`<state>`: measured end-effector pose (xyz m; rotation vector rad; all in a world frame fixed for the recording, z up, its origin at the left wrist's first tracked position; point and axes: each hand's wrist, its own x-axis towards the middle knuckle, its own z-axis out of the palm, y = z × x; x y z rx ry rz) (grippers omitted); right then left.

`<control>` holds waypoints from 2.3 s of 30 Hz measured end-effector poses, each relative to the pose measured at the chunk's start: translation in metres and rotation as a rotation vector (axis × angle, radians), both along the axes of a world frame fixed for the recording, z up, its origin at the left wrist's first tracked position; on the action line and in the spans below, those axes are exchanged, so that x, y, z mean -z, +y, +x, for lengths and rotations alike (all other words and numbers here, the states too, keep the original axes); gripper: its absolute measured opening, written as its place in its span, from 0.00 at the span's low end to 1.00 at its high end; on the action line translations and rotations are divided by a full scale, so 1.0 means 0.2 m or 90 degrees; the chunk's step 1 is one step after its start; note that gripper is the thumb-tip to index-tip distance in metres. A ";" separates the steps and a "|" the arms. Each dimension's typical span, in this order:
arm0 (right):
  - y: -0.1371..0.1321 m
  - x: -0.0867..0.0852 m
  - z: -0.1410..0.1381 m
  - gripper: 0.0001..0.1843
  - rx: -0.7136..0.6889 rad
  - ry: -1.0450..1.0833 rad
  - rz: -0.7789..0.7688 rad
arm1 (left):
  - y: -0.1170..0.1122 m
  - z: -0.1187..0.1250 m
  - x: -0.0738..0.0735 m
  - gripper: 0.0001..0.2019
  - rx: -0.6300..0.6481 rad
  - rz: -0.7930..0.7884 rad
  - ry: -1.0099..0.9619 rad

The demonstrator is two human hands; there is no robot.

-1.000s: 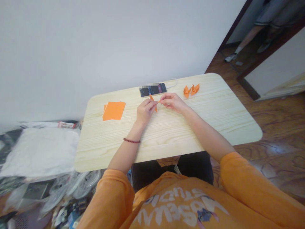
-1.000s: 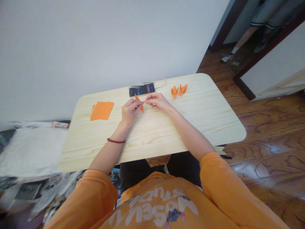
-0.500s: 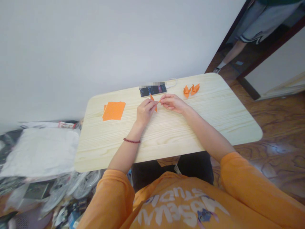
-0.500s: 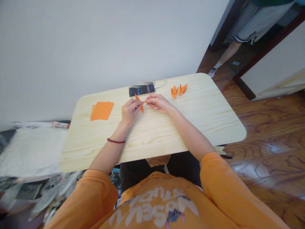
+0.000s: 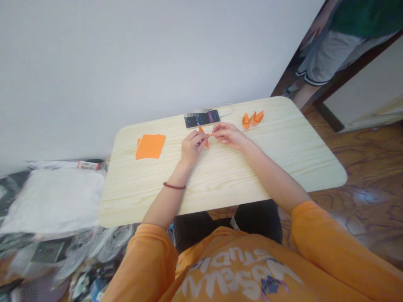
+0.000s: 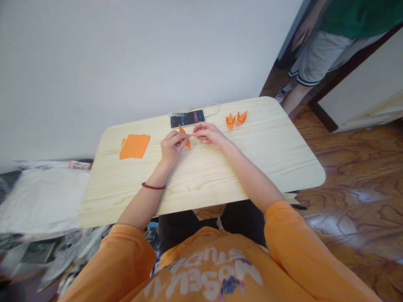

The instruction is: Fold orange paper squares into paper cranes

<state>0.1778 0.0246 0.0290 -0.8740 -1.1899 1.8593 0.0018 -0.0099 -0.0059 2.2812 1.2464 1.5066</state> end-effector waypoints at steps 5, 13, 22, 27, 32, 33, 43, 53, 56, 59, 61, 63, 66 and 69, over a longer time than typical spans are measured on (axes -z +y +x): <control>0.00 0.02 0.00 0.11 0.026 -0.028 0.064 | 0.00 0.02 -0.01 0.08 -0.019 -0.032 -0.064; 0.01 0.01 -0.01 0.13 0.079 -0.053 0.109 | -0.01 0.03 -0.04 0.08 -0.046 -0.075 -0.120; 0.01 0.02 0.00 0.14 0.038 -0.071 0.107 | 0.00 0.02 -0.02 0.07 -0.044 -0.049 -0.105; 0.02 0.03 0.00 0.16 0.043 -0.079 0.129 | 0.01 0.02 -0.02 0.07 -0.036 -0.053 -0.104; 0.03 0.03 0.00 0.17 0.043 -0.107 0.147 | 0.00 0.03 -0.02 0.07 -0.028 -0.056 -0.111; 0.03 0.03 0.00 0.17 0.042 -0.108 0.150 | 0.00 0.03 -0.02 0.07 -0.026 -0.056 -0.115; 0.04 0.04 0.01 0.18 0.028 -0.116 0.193 | 0.00 0.03 -0.04 0.06 -0.020 -0.092 -0.140; 0.03 -0.01 0.02 0.10 0.065 -0.231 0.368 | 0.01 0.03 -0.03 0.05 -0.028 -0.155 -0.141; 0.03 -0.01 0.02 0.08 0.056 -0.226 0.378 | 0.02 0.03 -0.03 0.04 -0.020 -0.164 -0.143; 0.03 -0.01 0.03 0.08 0.057 -0.219 0.354 | 0.02 0.03 -0.04 0.04 -0.019 -0.162 -0.152; 0.03 -0.01 0.03 0.09 0.067 -0.221 0.338 | 0.01 0.03 -0.04 0.03 -0.020 -0.156 -0.158; 0.03 -0.02 0.04 0.09 0.077 -0.223 0.331 | 0.01 0.02 -0.03 0.04 -0.022 -0.150 -0.161; 0.03 -0.02 0.04 0.11 0.070 -0.234 0.341 | 0.02 0.02 -0.03 0.05 -0.022 -0.144 -0.159; 0.03 -0.02 0.03 0.12 0.061 -0.241 0.360 | 0.02 0.02 -0.02 0.05 -0.013 -0.147 -0.156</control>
